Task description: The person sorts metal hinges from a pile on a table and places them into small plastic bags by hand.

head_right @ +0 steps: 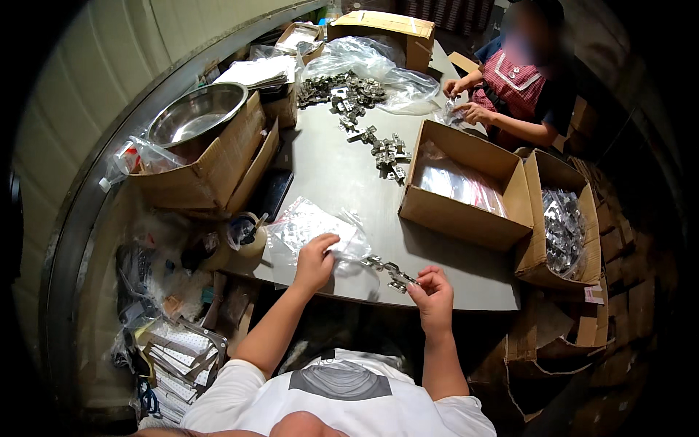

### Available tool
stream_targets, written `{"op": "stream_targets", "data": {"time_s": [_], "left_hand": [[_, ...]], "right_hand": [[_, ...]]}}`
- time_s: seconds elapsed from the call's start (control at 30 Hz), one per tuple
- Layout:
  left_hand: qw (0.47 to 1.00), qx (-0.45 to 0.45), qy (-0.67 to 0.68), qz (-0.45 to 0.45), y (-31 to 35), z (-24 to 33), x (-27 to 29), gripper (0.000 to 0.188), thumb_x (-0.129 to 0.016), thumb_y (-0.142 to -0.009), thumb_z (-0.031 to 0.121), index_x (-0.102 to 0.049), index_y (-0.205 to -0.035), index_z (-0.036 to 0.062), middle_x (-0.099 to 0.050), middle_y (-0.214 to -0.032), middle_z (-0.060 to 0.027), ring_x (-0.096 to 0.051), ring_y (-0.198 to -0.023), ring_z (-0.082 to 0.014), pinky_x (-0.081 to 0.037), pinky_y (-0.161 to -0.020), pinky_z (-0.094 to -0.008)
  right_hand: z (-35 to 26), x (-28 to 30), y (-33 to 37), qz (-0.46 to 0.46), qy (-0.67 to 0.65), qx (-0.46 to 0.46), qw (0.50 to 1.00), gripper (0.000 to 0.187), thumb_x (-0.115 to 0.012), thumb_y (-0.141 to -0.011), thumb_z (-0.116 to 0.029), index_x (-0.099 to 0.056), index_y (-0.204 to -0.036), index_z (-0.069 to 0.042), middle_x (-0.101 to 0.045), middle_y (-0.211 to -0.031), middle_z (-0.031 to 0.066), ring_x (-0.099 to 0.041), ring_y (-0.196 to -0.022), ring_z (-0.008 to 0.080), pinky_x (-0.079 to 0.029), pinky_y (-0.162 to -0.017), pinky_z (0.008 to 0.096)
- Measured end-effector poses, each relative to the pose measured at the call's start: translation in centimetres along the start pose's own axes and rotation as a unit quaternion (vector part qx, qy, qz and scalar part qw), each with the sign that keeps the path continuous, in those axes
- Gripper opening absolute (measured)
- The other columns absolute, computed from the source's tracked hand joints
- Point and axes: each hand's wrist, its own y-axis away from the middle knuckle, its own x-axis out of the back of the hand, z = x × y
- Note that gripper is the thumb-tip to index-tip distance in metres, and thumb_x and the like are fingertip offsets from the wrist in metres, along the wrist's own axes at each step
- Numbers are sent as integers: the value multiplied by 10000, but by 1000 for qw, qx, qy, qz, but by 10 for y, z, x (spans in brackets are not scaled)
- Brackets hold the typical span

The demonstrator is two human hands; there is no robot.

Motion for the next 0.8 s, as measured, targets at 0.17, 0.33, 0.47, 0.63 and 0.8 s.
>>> {"op": "stream_targets", "data": {"time_s": [0.17,0.33,0.47,0.63,0.8], "left_hand": [[994,26,23,103,-55,36,3,333,-521,-752,-50,-657,-1055,-71,-631,-1173,-200,-591,-1063,-363,-475,-942,-396],[976,-187,-56,96,-22,69,5,424,-611,-714,-75,-619,-1138,-59,-601,-1213,-187,-555,-1079,-360,-456,-952,-443],[991,-118,-18,52,8,52,-7,424,-631,-709,-67,-624,-1133,-50,-599,-1225,-165,-561,-1087,-343,-475,-935,-415],[997,-41,66,2,13,29,-17,428,-650,-710,-49,-632,-1136,-24,-604,-1227,-149,-568,-1118,-323,-501,-921,-363],[978,-180,77,-73,-7,14,-14,493,-643,-711,-44,-571,-1198,-56,-570,-1232,-190,-538,-1142,-357,-455,-975,-403]], "right_hand": [[-17,-21,-14,-57,-87,-7,995,163,-742,-740,-39,-580,-738,-54,-469,-1009,20,-454,-816,79,-408,-739,237],[-38,-40,-6,-7,135,171,976,214,-787,-660,-81,-585,-717,-35,-463,-1000,35,-473,-899,123,-401,-765,247],[-36,-42,-3,34,333,163,928,227,-796,-603,-117,-593,-658,-32,-521,-946,72,-507,-947,228,-396,-872,347],[-18,-51,-1,18,461,223,859,246,-806,-576,-165,-599,-653,-55,-535,-949,71,-506,-960,276,-358,-890,408],[3,-78,-10,65,518,261,812,238,-802,-596,-184,-622,-672,-48,-543,-960,77,-507,-980,283,-348,-880,415]]}}
